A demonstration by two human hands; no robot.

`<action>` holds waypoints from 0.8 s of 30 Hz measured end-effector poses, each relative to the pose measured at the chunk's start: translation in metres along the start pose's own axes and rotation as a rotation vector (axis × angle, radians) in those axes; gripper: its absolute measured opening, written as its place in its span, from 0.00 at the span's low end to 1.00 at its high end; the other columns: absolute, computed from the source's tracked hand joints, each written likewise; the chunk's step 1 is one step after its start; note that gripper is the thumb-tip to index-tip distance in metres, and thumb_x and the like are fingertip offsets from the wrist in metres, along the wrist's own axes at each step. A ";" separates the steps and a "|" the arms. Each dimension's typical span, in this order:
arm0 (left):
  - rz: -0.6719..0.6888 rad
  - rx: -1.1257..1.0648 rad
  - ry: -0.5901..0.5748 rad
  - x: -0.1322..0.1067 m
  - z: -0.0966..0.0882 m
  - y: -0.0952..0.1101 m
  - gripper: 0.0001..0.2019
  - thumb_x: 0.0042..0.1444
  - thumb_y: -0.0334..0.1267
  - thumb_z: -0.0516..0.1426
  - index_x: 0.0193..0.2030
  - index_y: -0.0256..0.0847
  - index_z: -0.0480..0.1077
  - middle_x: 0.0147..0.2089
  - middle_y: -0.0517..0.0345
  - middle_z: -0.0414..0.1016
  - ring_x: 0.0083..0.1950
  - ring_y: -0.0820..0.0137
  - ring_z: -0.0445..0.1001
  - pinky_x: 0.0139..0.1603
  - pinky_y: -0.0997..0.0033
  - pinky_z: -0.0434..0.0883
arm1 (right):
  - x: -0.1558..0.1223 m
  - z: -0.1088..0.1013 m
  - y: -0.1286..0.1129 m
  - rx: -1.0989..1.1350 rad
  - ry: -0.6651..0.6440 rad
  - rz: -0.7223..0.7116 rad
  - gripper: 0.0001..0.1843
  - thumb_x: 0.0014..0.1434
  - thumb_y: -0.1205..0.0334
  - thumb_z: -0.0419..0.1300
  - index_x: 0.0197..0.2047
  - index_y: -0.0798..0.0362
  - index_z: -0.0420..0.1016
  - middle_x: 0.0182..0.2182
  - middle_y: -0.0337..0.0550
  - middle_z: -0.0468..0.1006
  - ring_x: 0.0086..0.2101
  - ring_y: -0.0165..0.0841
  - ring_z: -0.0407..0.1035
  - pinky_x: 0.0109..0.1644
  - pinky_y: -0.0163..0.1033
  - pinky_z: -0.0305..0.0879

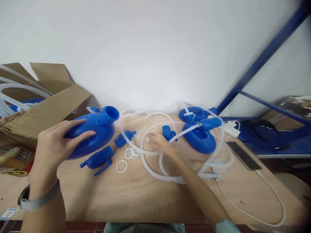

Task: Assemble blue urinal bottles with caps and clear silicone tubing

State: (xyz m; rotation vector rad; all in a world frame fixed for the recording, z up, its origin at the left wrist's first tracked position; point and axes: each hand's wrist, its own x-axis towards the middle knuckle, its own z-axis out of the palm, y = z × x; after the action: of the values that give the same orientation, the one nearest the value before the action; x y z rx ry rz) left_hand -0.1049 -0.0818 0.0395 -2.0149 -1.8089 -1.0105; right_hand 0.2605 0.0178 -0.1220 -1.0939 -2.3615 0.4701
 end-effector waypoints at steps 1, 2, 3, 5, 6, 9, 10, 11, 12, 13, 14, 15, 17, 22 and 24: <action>0.051 -0.037 -0.023 -0.008 -0.001 0.009 0.34 0.61 0.73 0.56 0.54 0.45 0.81 0.50 0.47 0.85 0.47 0.50 0.83 0.55 0.51 0.76 | -0.006 -0.009 -0.004 0.057 0.066 0.007 0.21 0.74 0.60 0.58 0.67 0.52 0.74 0.61 0.57 0.79 0.58 0.42 0.76 0.62 0.50 0.76; 0.098 -0.081 -0.066 -0.016 0.000 0.019 0.34 0.60 0.73 0.57 0.54 0.45 0.82 0.50 0.48 0.86 0.46 0.51 0.84 0.54 0.52 0.77 | -0.013 -0.019 -0.011 0.136 0.129 0.003 0.24 0.76 0.57 0.55 0.72 0.50 0.69 0.64 0.57 0.77 0.59 0.41 0.76 0.60 0.49 0.77; 0.138 -0.131 -0.128 -0.023 0.004 0.029 0.34 0.60 0.73 0.58 0.53 0.45 0.82 0.50 0.50 0.86 0.46 0.52 0.84 0.54 0.54 0.78 | -0.022 -0.030 -0.018 0.225 0.186 -0.014 0.26 0.77 0.54 0.54 0.74 0.47 0.66 0.66 0.55 0.75 0.60 0.40 0.76 0.59 0.47 0.79; 0.183 -0.232 -0.251 -0.035 0.015 0.049 0.33 0.60 0.72 0.59 0.55 0.47 0.82 0.50 0.52 0.87 0.47 0.54 0.85 0.53 0.59 0.80 | -0.038 -0.054 -0.036 0.552 0.282 -0.116 0.26 0.74 0.52 0.61 0.72 0.41 0.70 0.66 0.50 0.76 0.63 0.42 0.74 0.60 0.48 0.79; 0.193 -0.270 -0.300 -0.039 0.021 0.058 0.32 0.61 0.71 0.59 0.56 0.47 0.82 0.50 0.53 0.87 0.47 0.56 0.85 0.52 0.61 0.80 | -0.045 -0.066 -0.045 0.632 0.303 -0.170 0.26 0.72 0.52 0.64 0.71 0.37 0.72 0.66 0.48 0.76 0.64 0.42 0.73 0.61 0.48 0.78; 0.210 -0.329 -0.371 -0.041 0.035 0.080 0.32 0.62 0.70 0.59 0.58 0.46 0.82 0.49 0.52 0.87 0.45 0.58 0.85 0.51 0.62 0.81 | -0.057 -0.093 -0.066 0.594 0.326 -0.336 0.29 0.67 0.55 0.71 0.68 0.33 0.75 0.64 0.44 0.79 0.63 0.40 0.75 0.66 0.49 0.75; 0.214 -0.338 -0.377 -0.040 0.037 0.086 0.33 0.61 0.70 0.59 0.58 0.46 0.82 0.50 0.51 0.87 0.46 0.57 0.85 0.52 0.61 0.81 | -0.059 -0.099 -0.069 0.543 0.334 -0.379 0.30 0.66 0.56 0.71 0.69 0.34 0.74 0.64 0.44 0.80 0.62 0.40 0.75 0.67 0.49 0.74; 0.220 -0.346 -0.383 -0.038 0.039 0.089 0.33 0.61 0.71 0.59 0.58 0.47 0.82 0.51 0.51 0.87 0.48 0.56 0.85 0.53 0.60 0.81 | -0.061 -0.104 -0.071 0.491 0.344 -0.415 0.31 0.66 0.57 0.72 0.70 0.34 0.73 0.64 0.45 0.80 0.62 0.40 0.75 0.67 0.49 0.74; 0.224 -0.352 -0.390 -0.037 0.041 0.092 0.34 0.61 0.71 0.59 0.58 0.47 0.82 0.52 0.51 0.87 0.49 0.55 0.85 0.54 0.60 0.81 | -0.062 -0.108 -0.072 0.443 0.353 -0.445 0.32 0.66 0.57 0.71 0.71 0.35 0.72 0.64 0.46 0.80 0.62 0.40 0.75 0.67 0.49 0.74; 0.227 -0.358 -0.402 -0.035 0.042 0.094 0.34 0.60 0.72 0.59 0.58 0.48 0.83 0.52 0.50 0.87 0.50 0.54 0.85 0.53 0.59 0.81 | -0.064 -0.111 -0.072 0.400 0.355 -0.468 0.33 0.67 0.57 0.70 0.72 0.36 0.71 0.64 0.47 0.79 0.62 0.40 0.75 0.67 0.50 0.74; 0.227 -0.363 -0.423 -0.035 0.044 0.096 0.34 0.60 0.73 0.58 0.58 0.49 0.83 0.53 0.51 0.87 0.50 0.54 0.85 0.53 0.60 0.81 | -0.066 -0.114 -0.071 0.360 0.347 -0.490 0.33 0.67 0.58 0.70 0.72 0.37 0.70 0.64 0.48 0.79 0.62 0.40 0.75 0.67 0.50 0.74; 0.225 -0.369 -0.449 -0.035 0.045 0.097 0.34 0.59 0.73 0.59 0.58 0.49 0.83 0.53 0.51 0.87 0.49 0.54 0.85 0.52 0.60 0.81 | -0.068 -0.116 -0.071 0.326 0.333 -0.507 0.32 0.68 0.58 0.69 0.73 0.39 0.69 0.63 0.49 0.79 0.62 0.41 0.74 0.67 0.51 0.73; 0.215 -0.382 -0.505 -0.037 0.049 0.098 0.34 0.59 0.72 0.59 0.58 0.50 0.83 0.52 0.51 0.87 0.49 0.54 0.86 0.51 0.60 0.81 | -0.073 -0.120 -0.071 0.274 0.288 -0.518 0.30 0.70 0.59 0.67 0.73 0.42 0.70 0.62 0.51 0.80 0.62 0.41 0.74 0.67 0.52 0.73; 0.154 -0.436 -0.578 -0.047 0.055 0.103 0.33 0.57 0.71 0.62 0.56 0.49 0.84 0.52 0.53 0.87 0.50 0.53 0.85 0.58 0.56 0.80 | -0.079 -0.125 -0.073 0.216 0.210 -0.498 0.26 0.70 0.60 0.67 0.69 0.46 0.74 0.59 0.51 0.82 0.59 0.38 0.76 0.65 0.48 0.74; 0.127 -0.479 -0.621 -0.048 0.055 0.105 0.31 0.58 0.70 0.63 0.56 0.49 0.84 0.52 0.54 0.87 0.51 0.53 0.85 0.59 0.57 0.79 | -0.078 -0.124 -0.073 0.244 0.219 -0.511 0.25 0.70 0.60 0.67 0.68 0.48 0.74 0.58 0.52 0.82 0.58 0.38 0.77 0.64 0.47 0.74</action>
State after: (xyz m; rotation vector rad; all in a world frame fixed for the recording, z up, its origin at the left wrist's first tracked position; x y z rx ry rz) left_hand 0.0129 -0.1065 -0.0045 -2.9587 -1.7783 -0.9047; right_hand 0.3294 -0.0752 -0.0068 -0.3857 -2.2049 0.4098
